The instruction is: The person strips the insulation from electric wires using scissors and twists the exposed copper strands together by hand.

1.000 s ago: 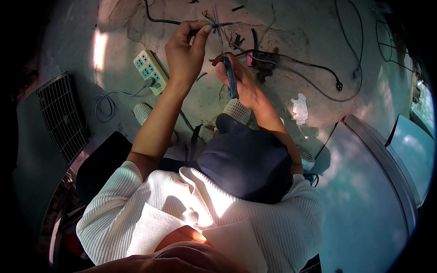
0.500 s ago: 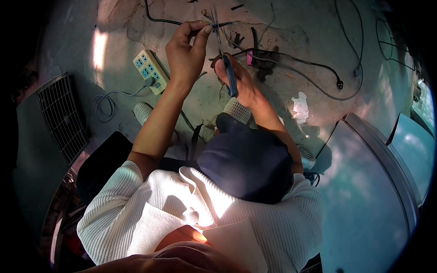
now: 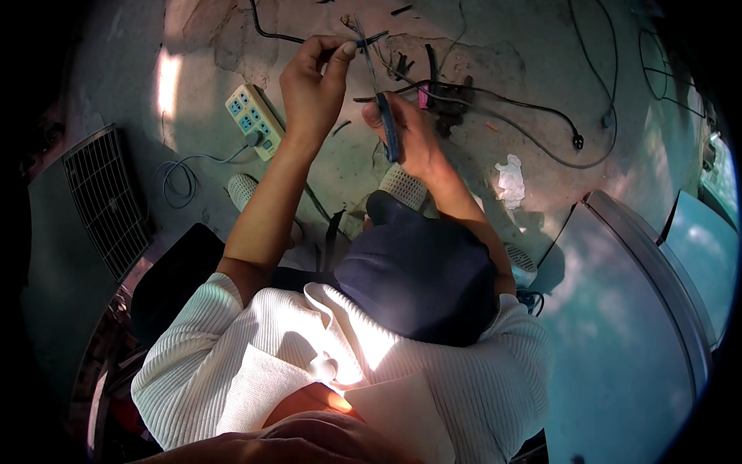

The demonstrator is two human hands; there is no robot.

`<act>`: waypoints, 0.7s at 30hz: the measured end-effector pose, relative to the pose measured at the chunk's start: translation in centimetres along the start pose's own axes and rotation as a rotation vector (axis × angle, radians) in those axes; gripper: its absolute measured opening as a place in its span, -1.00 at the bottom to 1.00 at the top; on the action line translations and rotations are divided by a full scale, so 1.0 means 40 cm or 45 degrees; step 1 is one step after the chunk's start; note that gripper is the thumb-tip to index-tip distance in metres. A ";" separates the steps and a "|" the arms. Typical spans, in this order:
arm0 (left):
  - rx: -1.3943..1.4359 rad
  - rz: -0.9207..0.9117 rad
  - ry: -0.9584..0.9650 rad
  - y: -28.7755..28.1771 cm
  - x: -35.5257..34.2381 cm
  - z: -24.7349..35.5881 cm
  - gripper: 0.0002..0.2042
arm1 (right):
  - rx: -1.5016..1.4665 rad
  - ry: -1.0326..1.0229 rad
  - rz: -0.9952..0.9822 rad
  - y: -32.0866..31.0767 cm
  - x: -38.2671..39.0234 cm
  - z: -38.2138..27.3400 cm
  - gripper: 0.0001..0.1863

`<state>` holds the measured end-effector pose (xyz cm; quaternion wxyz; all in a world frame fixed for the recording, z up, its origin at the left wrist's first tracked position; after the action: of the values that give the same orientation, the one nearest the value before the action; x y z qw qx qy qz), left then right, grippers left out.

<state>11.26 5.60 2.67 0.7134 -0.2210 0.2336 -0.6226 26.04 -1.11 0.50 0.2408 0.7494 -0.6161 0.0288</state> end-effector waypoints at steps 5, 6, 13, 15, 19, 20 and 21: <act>0.033 -0.064 -0.041 -0.003 -0.007 -0.017 -0.80 | -0.060 0.120 0.085 -0.016 -0.003 -0.027 -0.55; 0.047 -0.119 -0.081 -0.008 -0.008 -0.015 -0.79 | -0.056 0.113 0.192 -0.029 -0.010 -0.040 -0.56; 0.496 -0.370 -0.168 0.007 0.006 -0.055 -0.71 | 1.160 -0.277 0.759 -0.420 -0.104 -0.007 -0.66; 0.836 -0.385 -0.436 -0.004 0.013 -0.073 -0.75 | 1.351 -0.280 0.805 -0.445 -0.115 -0.001 -0.68; 1.112 -0.284 -0.790 0.006 0.028 -0.112 -0.85 | 1.283 -0.142 0.653 -0.404 -0.169 0.029 -0.69; 1.152 -0.289 -0.817 0.008 0.031 -0.120 -0.87 | 1.234 -0.084 0.579 -0.385 -0.190 0.046 -0.68; 1.190 -0.295 -0.845 0.006 0.033 -0.129 -0.90 | 1.292 -0.074 0.565 -0.370 -0.210 0.063 -0.68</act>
<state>8.48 4.21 -1.63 0.6976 -0.0901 -0.3275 -0.6309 37.29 7.37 -9.38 -0.1793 0.6241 -0.6743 0.3515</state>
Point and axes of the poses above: each hand's wrist, its own x-axis away from the middle knuckle, its own y-axis out of the palm, z = x × y, the point moved 2 cm from there along -x, towards the middle knuckle, and after that the axes turned 15 degrees about -x, right-handed, at the moved point
